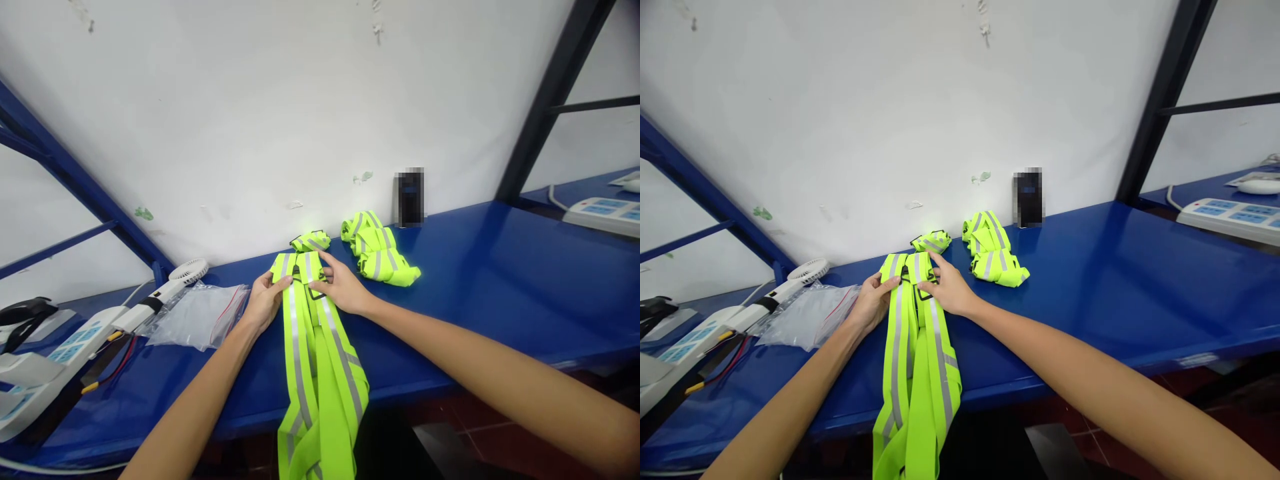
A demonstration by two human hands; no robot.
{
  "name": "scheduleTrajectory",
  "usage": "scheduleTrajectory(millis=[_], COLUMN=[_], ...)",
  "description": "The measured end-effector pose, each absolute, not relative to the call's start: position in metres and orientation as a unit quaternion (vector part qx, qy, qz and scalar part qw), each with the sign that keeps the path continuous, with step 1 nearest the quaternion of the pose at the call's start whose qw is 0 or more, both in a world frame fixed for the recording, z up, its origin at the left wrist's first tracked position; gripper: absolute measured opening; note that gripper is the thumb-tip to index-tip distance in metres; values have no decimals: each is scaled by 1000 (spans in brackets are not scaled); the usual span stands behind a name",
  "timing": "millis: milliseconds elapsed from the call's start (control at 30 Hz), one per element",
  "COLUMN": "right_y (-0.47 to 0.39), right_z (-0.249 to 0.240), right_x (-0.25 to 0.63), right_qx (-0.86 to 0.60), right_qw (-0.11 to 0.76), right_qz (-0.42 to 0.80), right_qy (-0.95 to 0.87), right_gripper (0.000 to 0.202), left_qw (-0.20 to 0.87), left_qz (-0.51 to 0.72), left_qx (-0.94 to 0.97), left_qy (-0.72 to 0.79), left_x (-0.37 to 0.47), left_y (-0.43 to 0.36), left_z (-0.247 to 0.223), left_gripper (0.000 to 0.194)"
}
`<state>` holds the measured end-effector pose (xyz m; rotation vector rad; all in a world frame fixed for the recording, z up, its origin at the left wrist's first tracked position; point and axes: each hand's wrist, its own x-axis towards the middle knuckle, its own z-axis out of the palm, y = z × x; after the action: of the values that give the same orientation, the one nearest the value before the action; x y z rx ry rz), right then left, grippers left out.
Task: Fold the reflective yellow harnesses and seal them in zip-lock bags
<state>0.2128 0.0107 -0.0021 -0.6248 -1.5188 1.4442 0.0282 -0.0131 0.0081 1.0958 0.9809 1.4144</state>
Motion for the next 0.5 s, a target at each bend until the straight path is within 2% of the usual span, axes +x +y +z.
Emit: scheduleTrajectory(millis=[233,300,400,500], right_y=[12,12,12,11], right_z=[-4,-4,-2,2], right_x=[210,210,211,215], right_qx=[-268,-276,-295,-300], right_qw=[471,473,459,423], right_qz=[582,588,577,574], right_qy=[-606,-596,-607,-634], right_gripper=[90,83,62,64], left_qw=[555,538,511,477], left_qz=[558,563,571,584], left_qx=[461,472,480,490], left_qy=[410,414,428,437], left_x=[33,34,34,34], left_y=[-14,-13,-13,-13], left_z=[1,-3,-7,-6], left_gripper=[51,49,48,50])
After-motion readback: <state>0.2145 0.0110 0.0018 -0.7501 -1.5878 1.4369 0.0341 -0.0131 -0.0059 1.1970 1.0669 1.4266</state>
